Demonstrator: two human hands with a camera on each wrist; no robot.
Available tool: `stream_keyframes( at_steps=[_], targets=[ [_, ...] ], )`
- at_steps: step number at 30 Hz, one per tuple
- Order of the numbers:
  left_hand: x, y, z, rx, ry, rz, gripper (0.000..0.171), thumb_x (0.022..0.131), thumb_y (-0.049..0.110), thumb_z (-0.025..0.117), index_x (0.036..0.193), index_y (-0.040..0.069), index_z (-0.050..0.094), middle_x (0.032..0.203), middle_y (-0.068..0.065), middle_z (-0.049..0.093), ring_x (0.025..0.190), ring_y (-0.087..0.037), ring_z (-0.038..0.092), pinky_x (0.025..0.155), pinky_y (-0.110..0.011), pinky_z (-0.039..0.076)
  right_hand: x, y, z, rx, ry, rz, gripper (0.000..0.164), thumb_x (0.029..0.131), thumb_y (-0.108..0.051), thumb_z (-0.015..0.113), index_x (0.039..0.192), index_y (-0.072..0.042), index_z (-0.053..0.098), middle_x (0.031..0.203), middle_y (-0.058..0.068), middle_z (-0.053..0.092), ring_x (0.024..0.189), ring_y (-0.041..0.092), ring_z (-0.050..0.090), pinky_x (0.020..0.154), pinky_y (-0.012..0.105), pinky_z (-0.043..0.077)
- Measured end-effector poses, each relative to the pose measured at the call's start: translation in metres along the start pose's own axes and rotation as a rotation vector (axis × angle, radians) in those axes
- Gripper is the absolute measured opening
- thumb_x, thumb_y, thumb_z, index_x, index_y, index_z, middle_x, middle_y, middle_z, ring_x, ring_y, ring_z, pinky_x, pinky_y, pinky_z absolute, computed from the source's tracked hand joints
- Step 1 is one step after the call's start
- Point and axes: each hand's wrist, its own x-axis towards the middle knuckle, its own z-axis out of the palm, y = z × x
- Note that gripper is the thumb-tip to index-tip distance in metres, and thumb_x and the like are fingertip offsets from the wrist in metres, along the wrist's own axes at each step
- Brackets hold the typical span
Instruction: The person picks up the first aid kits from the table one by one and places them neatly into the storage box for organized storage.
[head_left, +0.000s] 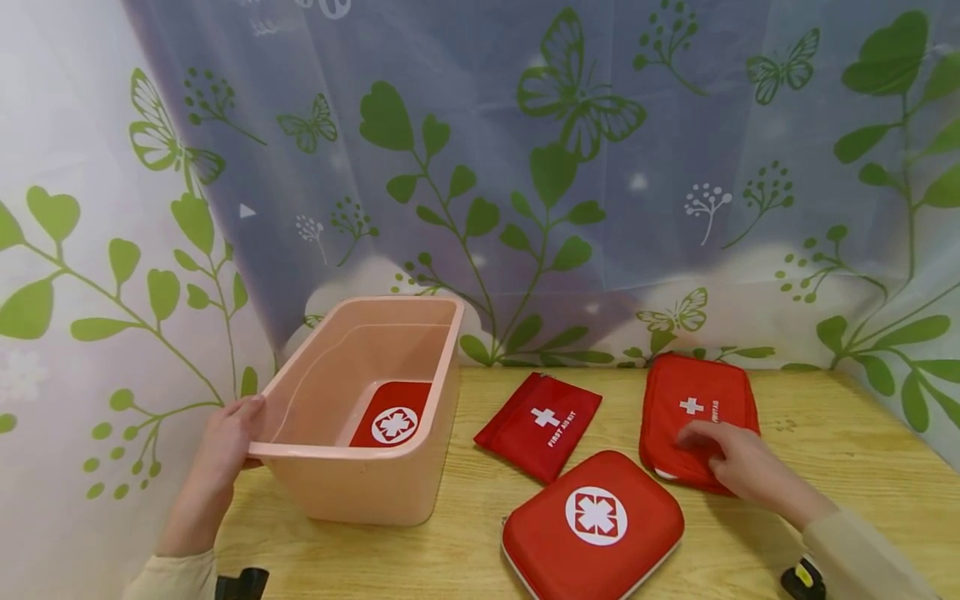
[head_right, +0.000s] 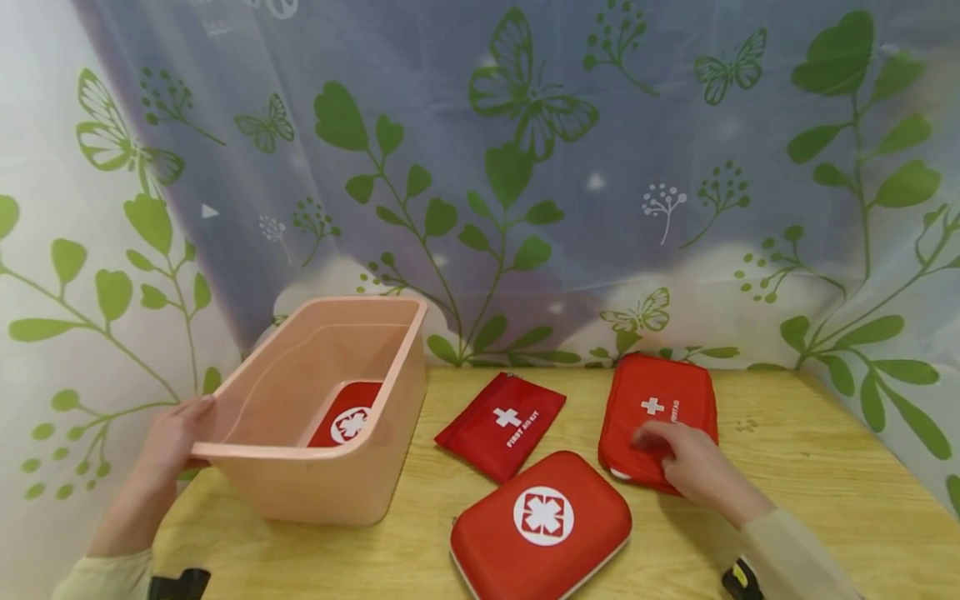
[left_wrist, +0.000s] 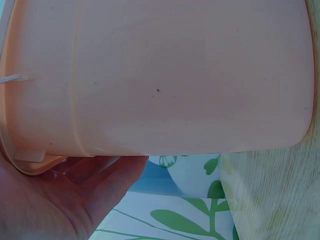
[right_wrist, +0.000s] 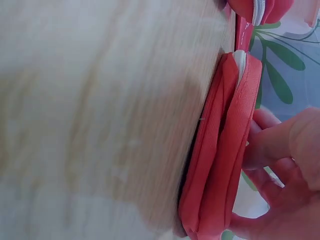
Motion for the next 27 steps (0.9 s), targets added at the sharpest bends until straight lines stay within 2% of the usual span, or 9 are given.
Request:
stream_keyframes(
  at_steps=[7, 14, 18, 21, 22, 24, 27],
  targets=[
    [0.000, 0.000, 0.000, 0.013, 0.014, -0.012, 0.059, 0.105, 0.033, 0.034, 0.138, -0.015, 0.039, 0.092, -0.010, 0.061, 0.064, -0.008, 0.060, 0.058, -0.030, 0.055, -0.010, 0.005, -0.002, -0.006, -0.014, 0.042, 0.040, 0.075, 0.017, 0.058, 0.096, -0.015, 0.067, 0.095, -0.007, 0.064, 0.093, 0.022, 0.059, 0.081, 0.046, 0.051],
    [0.000, 0.003, -0.001, 0.028, 0.001, -0.021, 0.060, 0.105, 0.035, 0.032, 0.139, -0.014, 0.039, 0.097, -0.014, 0.060, 0.066, -0.008, 0.060, 0.060, -0.029, 0.055, -0.010, 0.005, -0.002, 0.011, -0.002, 0.065, 0.038, 0.076, 0.018, 0.056, 0.093, -0.014, 0.067, 0.092, -0.006, 0.063, 0.089, 0.021, 0.058, 0.079, 0.043, 0.051],
    [0.000, 0.003, 0.000, 0.031, 0.005, -0.027, 0.060, 0.105, 0.034, 0.032, 0.140, -0.014, 0.039, 0.101, -0.019, 0.059, 0.066, -0.008, 0.060, 0.060, -0.029, 0.055, -0.006, 0.006, -0.005, 0.024, 0.096, 0.116, 0.029, 0.082, 0.013, 0.054, 0.090, -0.010, 0.069, 0.092, 0.003, 0.065, 0.089, 0.028, 0.059, 0.077, 0.046, 0.049],
    [-0.001, 0.002, 0.001, 0.029, 0.008, -0.027, 0.060, 0.105, 0.034, 0.033, 0.140, -0.013, 0.039, 0.101, -0.018, 0.059, 0.066, -0.008, 0.060, 0.060, -0.029, 0.055, -0.003, 0.009, -0.010, -0.059, 0.214, 0.176, 0.014, 0.087, 0.002, 0.059, 0.097, -0.002, 0.068, 0.099, 0.019, 0.063, 0.092, 0.040, 0.055, 0.078, 0.056, 0.046],
    [-0.001, 0.002, 0.001, 0.027, 0.008, -0.027, 0.059, 0.105, 0.034, 0.033, 0.140, -0.013, 0.039, 0.100, -0.018, 0.059, 0.065, -0.008, 0.060, 0.060, -0.029, 0.055, -0.002, 0.011, -0.011, -0.094, 0.230, 0.206, 0.015, 0.089, -0.004, 0.061, 0.102, 0.001, 0.067, 0.104, 0.024, 0.061, 0.094, 0.044, 0.053, 0.078, 0.059, 0.045],
    [-0.001, 0.001, 0.001, 0.028, 0.009, -0.026, 0.059, 0.105, 0.034, 0.033, 0.140, -0.014, 0.039, 0.097, -0.016, 0.060, 0.065, -0.008, 0.060, 0.059, -0.029, 0.055, 0.000, 0.017, -0.015, -0.161, 0.217, 0.263, 0.032, 0.092, -0.016, 0.062, 0.112, 0.008, 0.061, 0.112, 0.033, 0.055, 0.099, 0.051, 0.049, 0.080, 0.065, 0.042],
    [-0.001, 0.001, 0.001, 0.018, 0.021, -0.023, 0.059, 0.104, 0.033, 0.034, 0.138, -0.014, 0.041, 0.091, -0.010, 0.060, 0.064, -0.008, 0.060, 0.058, -0.029, 0.055, 0.002, 0.027, -0.021, -0.198, 0.119, 0.364, 0.061, 0.095, -0.039, 0.058, 0.120, 0.016, 0.051, 0.114, 0.040, 0.051, 0.097, 0.054, 0.049, 0.078, 0.065, 0.044]
  ],
)
